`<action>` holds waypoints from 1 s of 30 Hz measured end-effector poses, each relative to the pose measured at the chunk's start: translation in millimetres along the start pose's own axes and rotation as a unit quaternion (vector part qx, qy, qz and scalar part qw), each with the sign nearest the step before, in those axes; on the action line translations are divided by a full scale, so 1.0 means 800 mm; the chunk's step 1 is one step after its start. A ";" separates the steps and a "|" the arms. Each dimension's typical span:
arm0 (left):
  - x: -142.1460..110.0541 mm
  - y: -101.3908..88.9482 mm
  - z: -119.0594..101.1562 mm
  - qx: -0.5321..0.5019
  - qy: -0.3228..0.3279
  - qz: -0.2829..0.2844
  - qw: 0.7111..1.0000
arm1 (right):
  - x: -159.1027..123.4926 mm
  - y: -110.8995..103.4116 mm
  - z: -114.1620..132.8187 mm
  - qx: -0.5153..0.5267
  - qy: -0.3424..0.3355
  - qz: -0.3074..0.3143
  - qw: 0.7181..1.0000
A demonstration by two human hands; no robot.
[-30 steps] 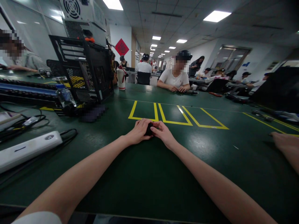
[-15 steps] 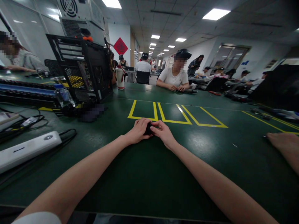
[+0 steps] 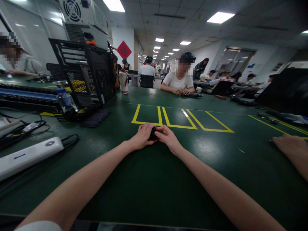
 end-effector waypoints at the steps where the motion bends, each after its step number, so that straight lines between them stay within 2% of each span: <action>1: 0.000 0.000 0.000 0.001 0.002 -0.001 1.000 | 0.001 0.000 0.000 -0.002 0.001 -0.009 1.000; 6: -0.001 0.000 0.001 -0.002 0.003 0.007 1.000 | 0.008 -0.001 -0.008 0.002 0.024 0.002 1.000; 12: -0.001 -0.003 0.000 -0.009 -0.010 0.015 1.000 | 0.001 -0.005 -0.003 0.018 -0.019 0.051 0.998; 19: 0.001 0.000 0.001 -0.004 -0.013 0.011 1.000 | 0.002 -0.003 -0.003 -0.010 -0.004 0.004 1.000; 23: 0.000 0.001 0.003 0.004 -0.014 0.007 1.000 | 0.007 -0.004 -0.007 -0.006 0.012 0.020 1.000; 26: 0.000 0.001 0.003 0.004 -0.016 0.009 1.000 | 0.005 -0.005 -0.007 0.011 -0.013 0.039 0.999; 30: 0.002 0.001 0.004 -0.001 -0.020 0.008 1.000 | 0.003 -0.006 -0.007 0.003 -0.017 0.020 1.000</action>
Point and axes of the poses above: each hand's wrist, its own x-axis towards the middle knuckle, its own y-axis out of the palm, z = x × y, the point moved 1 cm from there along x, towards the middle knuckle, and after that the axes turned 3 degrees about y, right-handed, at the moved point
